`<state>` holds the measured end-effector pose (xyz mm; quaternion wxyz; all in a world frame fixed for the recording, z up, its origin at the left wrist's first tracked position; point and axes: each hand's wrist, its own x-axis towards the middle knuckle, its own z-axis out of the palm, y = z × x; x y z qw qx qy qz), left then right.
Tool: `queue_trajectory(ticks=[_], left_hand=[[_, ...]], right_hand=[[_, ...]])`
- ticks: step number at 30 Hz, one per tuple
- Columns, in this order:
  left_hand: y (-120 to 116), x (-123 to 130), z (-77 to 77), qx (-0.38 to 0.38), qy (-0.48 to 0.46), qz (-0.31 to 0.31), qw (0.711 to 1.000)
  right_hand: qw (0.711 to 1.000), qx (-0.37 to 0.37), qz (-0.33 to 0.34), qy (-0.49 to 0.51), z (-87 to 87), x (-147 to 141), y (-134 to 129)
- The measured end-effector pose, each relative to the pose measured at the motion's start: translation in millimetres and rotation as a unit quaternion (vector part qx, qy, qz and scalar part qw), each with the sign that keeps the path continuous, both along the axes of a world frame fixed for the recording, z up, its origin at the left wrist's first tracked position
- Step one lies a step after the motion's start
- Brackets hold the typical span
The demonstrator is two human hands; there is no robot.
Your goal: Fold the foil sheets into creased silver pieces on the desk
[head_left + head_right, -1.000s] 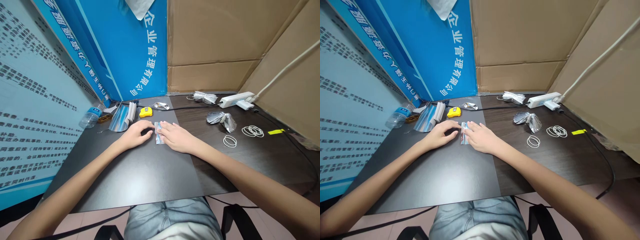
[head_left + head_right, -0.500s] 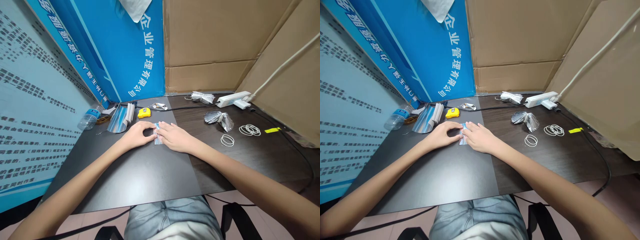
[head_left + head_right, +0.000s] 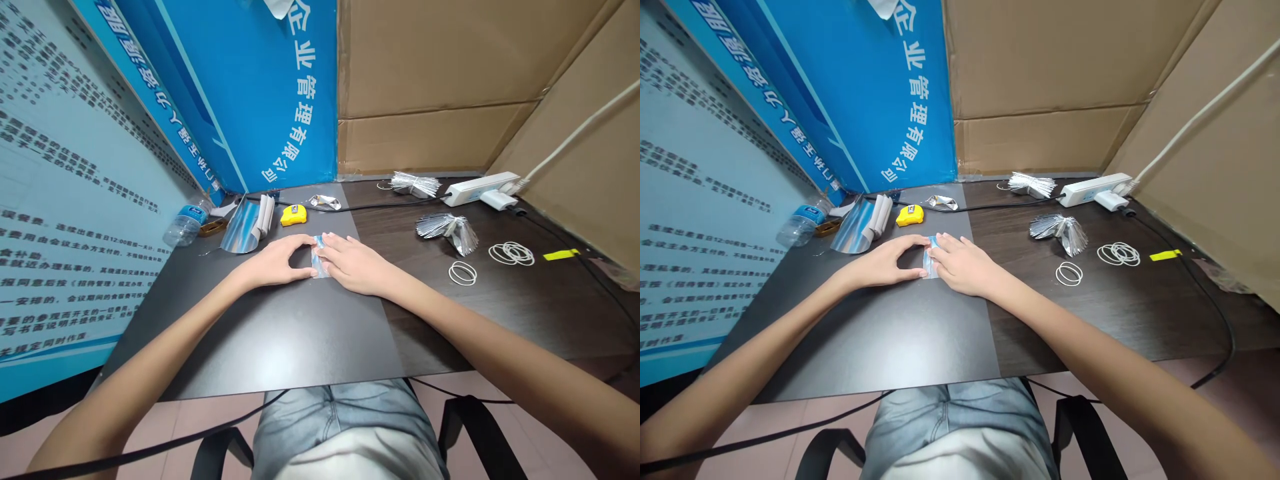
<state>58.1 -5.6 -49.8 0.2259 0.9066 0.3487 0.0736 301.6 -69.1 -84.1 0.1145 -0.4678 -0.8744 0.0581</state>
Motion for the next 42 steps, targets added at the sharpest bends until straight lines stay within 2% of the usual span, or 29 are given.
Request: queue_trajectory(ticks=[7,14,18,22,24,26,29,35,42], left_hand=[[-8.2,4.7,5.7,0.037,0.090,0.033,0.995],[-16.6,6.1,14.6,-0.005,0.196,0.039,0.980],[-15.7,6.5,17.4,-0.024,0.211,0.036,0.977],[-13.9,5.8,17.6,-0.041,0.198,0.034,0.979],[-13.4,5.2,16.9,-0.046,0.188,0.033,0.981],[-13.3,4.6,16.2,-0.050,0.179,0.030,0.982],[-13.5,3.7,15.3,-0.052,0.171,0.029,0.983],[-12.9,3.2,13.7,-0.047,0.175,0.028,0.983],[-12.2,3.9,11.7,-0.046,0.181,0.031,0.982]], right_hand=[[1.000,-0.003,0.008,0.002,2.0,-0.1,-0.9],[1.000,-0.007,0.012,0.014,1.5,2.2,1.5],[0.999,0.002,0.037,0.031,1.6,10.3,8.9],[0.997,0.020,0.041,0.065,13.0,18.9,10.9],[0.992,0.069,0.072,0.082,19.9,21.0,9.3],[0.981,0.108,0.137,0.082,23.2,21.2,7.5],[0.973,0.106,0.192,0.072,18.3,20.8,6.9],[0.983,0.068,0.152,0.078,0.4,26.0,11.5],[0.991,0.006,0.119,0.064,4.2,23.1,9.8]])
